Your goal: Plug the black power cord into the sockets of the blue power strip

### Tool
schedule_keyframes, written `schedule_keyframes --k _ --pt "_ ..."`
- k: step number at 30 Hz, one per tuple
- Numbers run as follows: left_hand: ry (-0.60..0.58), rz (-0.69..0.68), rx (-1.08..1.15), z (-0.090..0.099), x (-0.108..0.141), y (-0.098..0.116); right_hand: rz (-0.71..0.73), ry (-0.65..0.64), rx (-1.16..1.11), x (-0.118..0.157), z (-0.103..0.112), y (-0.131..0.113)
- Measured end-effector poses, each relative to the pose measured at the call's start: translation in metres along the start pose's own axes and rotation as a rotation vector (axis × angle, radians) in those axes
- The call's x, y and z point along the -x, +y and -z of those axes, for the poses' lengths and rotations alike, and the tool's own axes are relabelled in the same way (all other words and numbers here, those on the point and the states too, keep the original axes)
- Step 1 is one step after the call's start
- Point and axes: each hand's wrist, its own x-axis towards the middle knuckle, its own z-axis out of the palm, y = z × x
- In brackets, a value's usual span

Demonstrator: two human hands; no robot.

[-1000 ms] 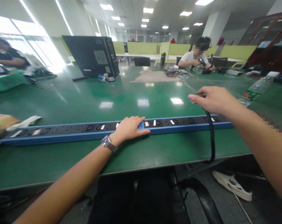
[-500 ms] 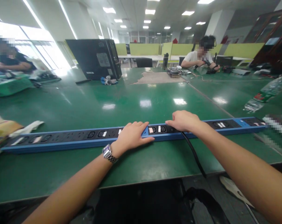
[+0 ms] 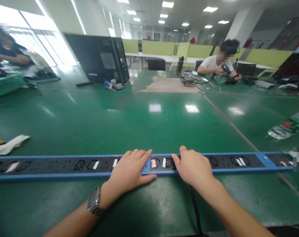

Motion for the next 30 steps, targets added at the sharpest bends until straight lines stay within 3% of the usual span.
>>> schedule_keyframes --k 4,7,8,10,12,14,18,25,30 --pt "-0.024 0.000 0.006 0.002 -0.001 0.000 0.013 0.012 -0.172 -0.002 -0.008 0.009" --pt "-0.029 -0.012 0.004 0.002 -0.001 -0.001 0.102 0.019 -0.520 0.002 -0.020 0.030" --pt "-0.028 -0.016 0.003 0.001 -0.001 -0.001 0.117 0.061 -0.641 0.005 -0.025 0.040" --pt "-0.017 -0.024 0.002 0.000 -0.001 -0.003 0.068 0.279 -0.749 0.007 -0.036 0.059" --pt "0.008 -0.033 0.005 -0.002 0.001 -0.005 0.013 0.584 -0.652 0.005 -0.049 0.076" --pt "0.046 -0.056 0.024 -0.003 0.002 -0.005 0.072 0.768 -0.474 -0.001 -0.062 0.086" --pt "0.144 -0.144 0.113 -0.007 0.000 0.014 0.133 0.820 -0.302 -0.010 -0.083 0.082" --pt "0.279 -0.167 0.148 -0.027 -0.034 0.085 0.161 0.941 -0.246 -0.001 -0.101 0.049" --pt "0.305 -0.110 0.144 -0.035 -0.043 0.097 0.119 0.937 -0.318 -0.003 -0.099 0.045"
